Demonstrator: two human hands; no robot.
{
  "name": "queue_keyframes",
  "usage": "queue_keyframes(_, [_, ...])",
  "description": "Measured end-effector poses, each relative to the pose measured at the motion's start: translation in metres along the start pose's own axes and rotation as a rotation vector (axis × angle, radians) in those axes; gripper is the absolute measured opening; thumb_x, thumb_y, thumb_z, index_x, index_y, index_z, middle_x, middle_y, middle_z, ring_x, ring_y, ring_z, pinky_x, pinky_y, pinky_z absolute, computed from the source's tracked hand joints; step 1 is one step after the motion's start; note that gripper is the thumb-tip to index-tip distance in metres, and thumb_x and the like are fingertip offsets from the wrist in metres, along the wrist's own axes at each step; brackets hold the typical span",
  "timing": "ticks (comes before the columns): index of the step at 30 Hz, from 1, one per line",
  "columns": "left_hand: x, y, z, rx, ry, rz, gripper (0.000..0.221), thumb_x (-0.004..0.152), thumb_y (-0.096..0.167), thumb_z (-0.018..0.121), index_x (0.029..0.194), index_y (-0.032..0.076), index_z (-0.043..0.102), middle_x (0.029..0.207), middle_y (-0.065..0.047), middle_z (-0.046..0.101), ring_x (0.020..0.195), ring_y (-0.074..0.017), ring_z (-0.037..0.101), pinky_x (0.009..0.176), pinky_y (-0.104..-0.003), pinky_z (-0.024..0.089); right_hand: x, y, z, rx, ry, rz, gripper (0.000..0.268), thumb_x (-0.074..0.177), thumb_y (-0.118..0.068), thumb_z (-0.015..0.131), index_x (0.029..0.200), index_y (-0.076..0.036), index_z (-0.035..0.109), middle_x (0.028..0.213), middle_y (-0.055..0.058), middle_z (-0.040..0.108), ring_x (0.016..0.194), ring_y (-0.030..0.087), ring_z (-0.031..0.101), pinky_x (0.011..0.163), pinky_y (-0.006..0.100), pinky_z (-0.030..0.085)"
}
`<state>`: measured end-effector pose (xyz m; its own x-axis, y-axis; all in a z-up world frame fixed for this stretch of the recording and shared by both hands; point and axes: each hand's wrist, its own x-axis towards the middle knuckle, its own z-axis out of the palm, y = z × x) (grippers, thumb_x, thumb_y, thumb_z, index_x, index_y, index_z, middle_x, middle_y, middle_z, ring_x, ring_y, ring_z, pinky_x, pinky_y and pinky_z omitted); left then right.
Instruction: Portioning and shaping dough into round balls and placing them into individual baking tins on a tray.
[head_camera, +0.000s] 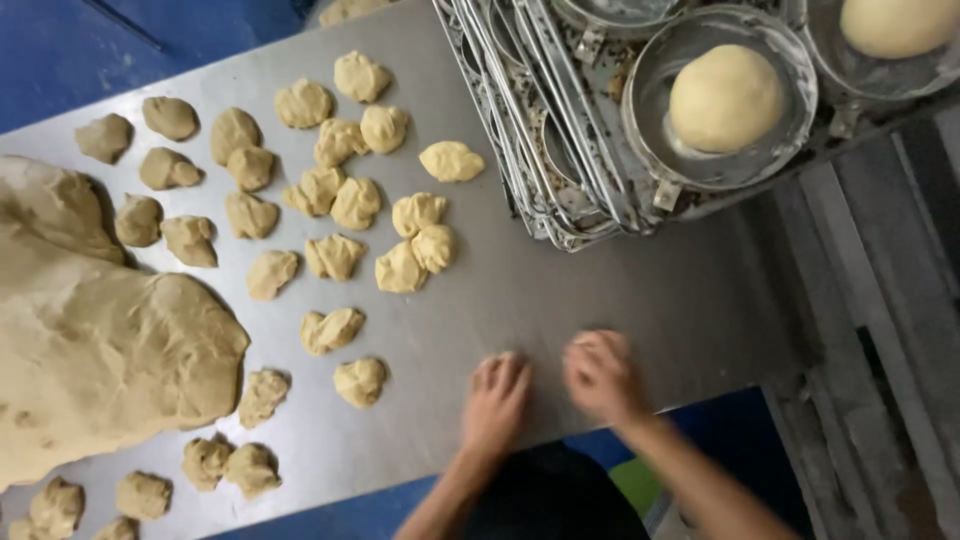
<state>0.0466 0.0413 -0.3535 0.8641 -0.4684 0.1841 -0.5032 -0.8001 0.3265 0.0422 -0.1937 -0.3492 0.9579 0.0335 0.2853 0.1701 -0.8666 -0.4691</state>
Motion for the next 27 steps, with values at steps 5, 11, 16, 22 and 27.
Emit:
queue_keyframes(5, [0.038,-0.032,-0.014,-0.051,-0.016,-0.062,0.042,0.088,0.037,0.077,0.115,0.007,0.064,0.118,-0.016,0.060,0.108,-0.0378,0.054,0.094,-0.053,0.043,0.036,0.031,-0.005,-0.203,-0.122,0.162,0.023,0.092,-0.030,0.076,0.093,-0.008,0.071,0.093,0.013,0.065,0.091,0.032,0.059,0.082,0.050,0.047])
queue_keyframes(11, [0.008,0.004,-0.004,-0.024,0.108,0.024,0.043,0.084,0.021,0.071,0.124,0.007,0.065,0.130,-0.013,0.060,0.120,-0.0332,0.057,0.103,-0.047,0.046,0.002,-0.022,-0.007,-0.077,0.048,-0.103,0.030,0.080,-0.022,0.069,0.106,-0.007,0.070,0.114,0.016,0.069,0.111,0.039,0.062,0.096,0.053,0.049])
queue_keyframes(16, [0.058,-0.034,-0.047,-0.047,0.216,0.000,0.035,0.089,0.026,0.073,0.116,0.006,0.063,0.118,-0.015,0.060,0.112,-0.0365,0.058,0.092,-0.051,0.045,0.035,0.041,-0.004,-0.101,-0.157,0.162,0.024,0.092,-0.027,0.073,0.106,-0.007,0.071,0.106,0.014,0.066,0.100,0.032,0.060,0.089,0.052,0.049])
queue_keyframes(22, [0.026,0.017,-0.018,-0.025,0.191,-0.006,0.047,0.079,0.024,0.071,0.121,0.004,0.065,0.123,-0.019,0.064,0.116,-0.0373,0.058,0.099,-0.050,0.046,0.001,-0.022,0.008,-0.117,0.049,-0.116,0.036,0.084,-0.025,0.066,0.116,-0.008,0.070,0.119,0.018,0.068,0.113,0.037,0.062,0.098,0.052,0.049])
queue_keyframes(27, [0.039,-0.038,-0.018,-0.116,0.109,-0.002,0.030,0.093,0.024,0.074,0.117,0.007,0.065,0.120,-0.016,0.063,0.110,-0.0356,0.058,0.093,-0.049,0.045,0.018,0.038,0.007,-0.071,-0.067,0.068,0.023,0.093,-0.027,0.069,0.104,-0.007,0.069,0.105,0.015,0.065,0.100,0.031,0.060,0.091,0.053,0.048])
